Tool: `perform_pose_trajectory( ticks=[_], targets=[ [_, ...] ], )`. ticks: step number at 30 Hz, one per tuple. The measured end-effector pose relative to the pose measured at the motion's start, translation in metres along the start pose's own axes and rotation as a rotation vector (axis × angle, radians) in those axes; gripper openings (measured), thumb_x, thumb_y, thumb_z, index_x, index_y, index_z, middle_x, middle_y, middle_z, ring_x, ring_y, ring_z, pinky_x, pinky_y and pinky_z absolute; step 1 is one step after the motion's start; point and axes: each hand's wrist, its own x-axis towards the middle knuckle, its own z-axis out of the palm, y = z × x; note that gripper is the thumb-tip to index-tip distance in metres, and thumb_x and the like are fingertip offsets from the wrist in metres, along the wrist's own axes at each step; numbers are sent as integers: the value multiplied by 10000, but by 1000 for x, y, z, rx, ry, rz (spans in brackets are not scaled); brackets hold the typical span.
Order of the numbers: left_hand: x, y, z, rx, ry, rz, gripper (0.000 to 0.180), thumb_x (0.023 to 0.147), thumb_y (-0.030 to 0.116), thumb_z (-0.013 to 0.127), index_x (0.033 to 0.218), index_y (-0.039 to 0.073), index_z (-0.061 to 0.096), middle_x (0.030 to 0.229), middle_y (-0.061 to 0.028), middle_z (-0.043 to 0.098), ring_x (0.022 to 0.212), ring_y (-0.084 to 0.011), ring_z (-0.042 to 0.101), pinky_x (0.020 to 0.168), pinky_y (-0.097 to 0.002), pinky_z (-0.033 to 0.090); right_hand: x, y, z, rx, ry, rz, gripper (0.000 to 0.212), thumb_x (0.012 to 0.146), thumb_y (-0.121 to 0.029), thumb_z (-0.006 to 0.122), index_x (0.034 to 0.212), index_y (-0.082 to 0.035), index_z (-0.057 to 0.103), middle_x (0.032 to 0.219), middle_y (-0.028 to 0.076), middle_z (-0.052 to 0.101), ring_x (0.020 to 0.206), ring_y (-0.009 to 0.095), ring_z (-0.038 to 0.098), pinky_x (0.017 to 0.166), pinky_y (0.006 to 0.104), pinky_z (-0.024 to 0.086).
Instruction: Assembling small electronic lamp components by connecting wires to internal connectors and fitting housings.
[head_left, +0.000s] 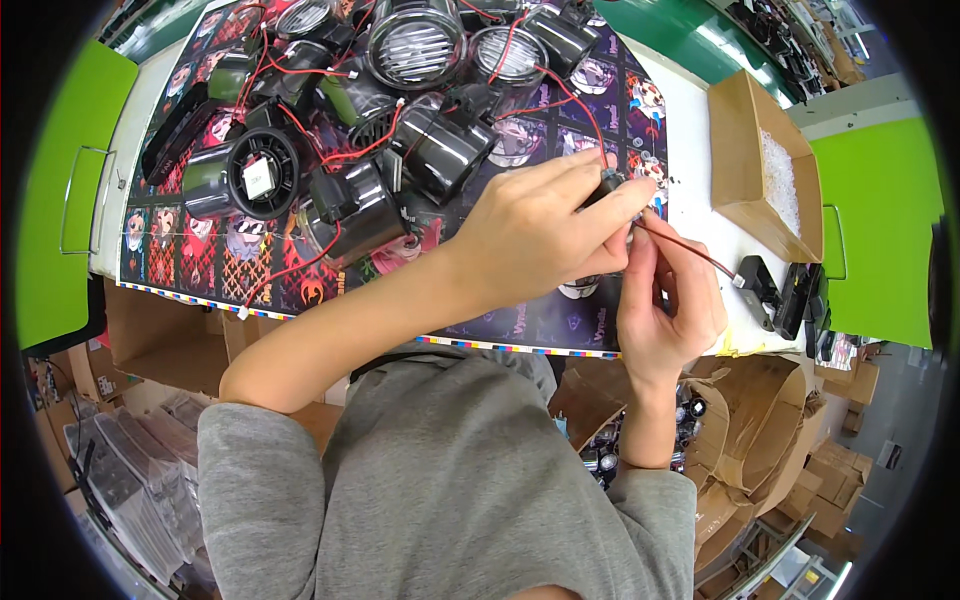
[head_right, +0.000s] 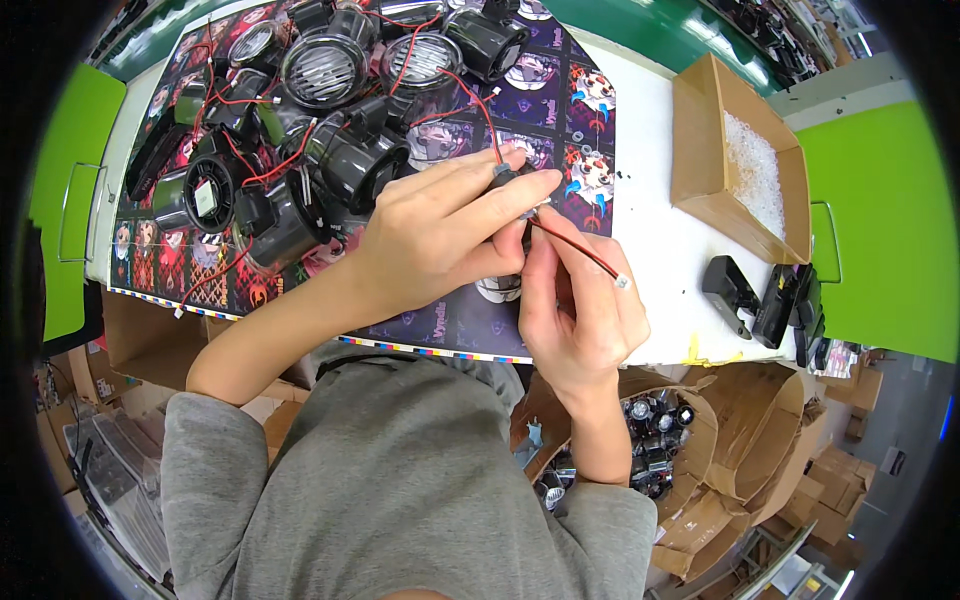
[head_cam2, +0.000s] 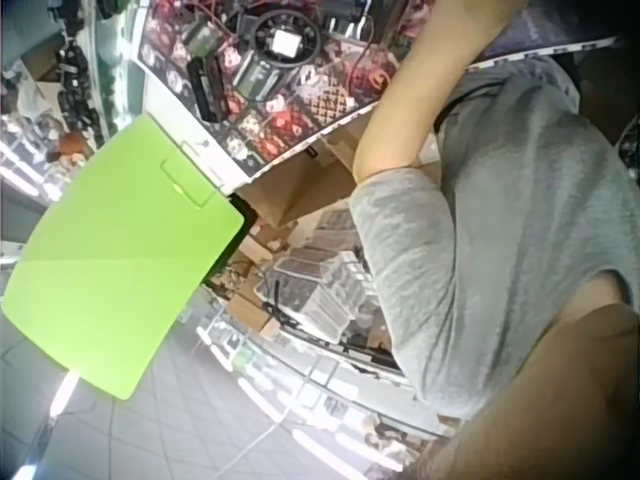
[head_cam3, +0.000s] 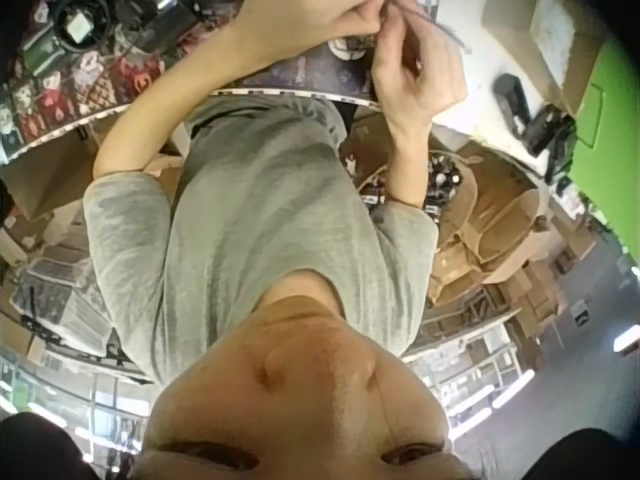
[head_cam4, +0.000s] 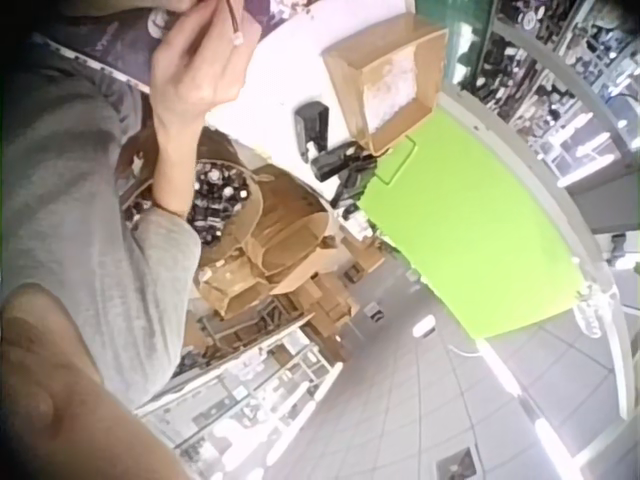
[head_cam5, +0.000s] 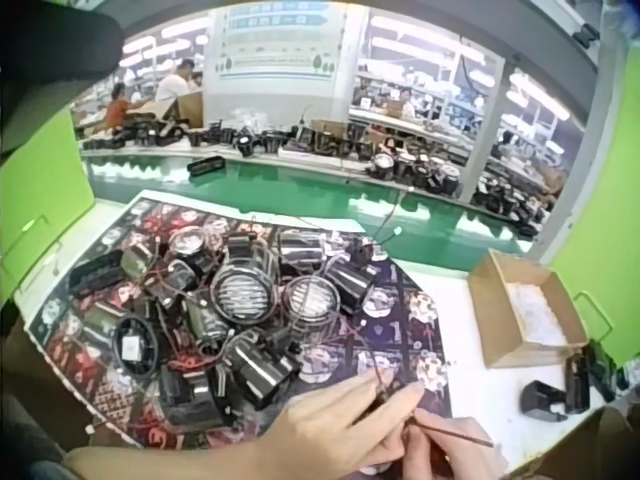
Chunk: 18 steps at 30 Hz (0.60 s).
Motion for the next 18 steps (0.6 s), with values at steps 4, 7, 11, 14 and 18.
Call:
perform_pose_trajectory(
  ticks=[4, 7, 11, 14, 18],
  targets=[
    [0, 1, 2, -7, 66, 45, 492, 603, 87, 694, 1090, 85, 622, 846, -112, 620, 846, -254, 636, 716, -313, 532, 4, 1, -7, -64, -48, -111, 176, 694, 88, 669, 863, 47, 640, 809, 124, 656, 596, 166, 599, 490, 240, 469],
    [0, 2, 0, -106, 35, -12, 472, 616, 48, 674, 1085, 73, 629, 907, -134, 633, 897, -256, 633, 749, -318, 530, 5, -1, -10, -51, -65, -68, 187, 690, 88, 667, 868, 36, 643, 770, 107, 644, 565, 139, 574, 467, 227, 441],
    [3, -1, -3, -280, -21, -96, 408, 653, -27, 600, 1053, 41, 641, 991, -156, 643, 945, -268, 629, 843, -328, 504, 7, 1, -8, 38, -70, 60, 197, 702, 84, 655, 884, 7, 651, 678, 60, 591, 493, 99, 496, 427, 212, 370],
    [5, -2, -4, -395, -28, -142, 361, 681, -45, 575, 1031, 12, 642, 1009, -150, 650, 978, -239, 629, 867, -317, 489, 11, 7, -14, 181, -134, 86, 241, 718, 88, 633, 930, -21, 663, 686, 55, 579, 522, 95, 501, 444, 216, 381],
    [4, -4, -10, -594, -157, -427, 299, 789, -51, 512, 1066, -16, 618, 1011, -100, 655, 906, -128, 614, 804, -237, 478, 22, 15, -26, 181, -204, 101, 222, 745, 67, 612, 932, -35, 677, 697, 39, 574, 554, 76, 477, 469, 218, 363]
  ],
)
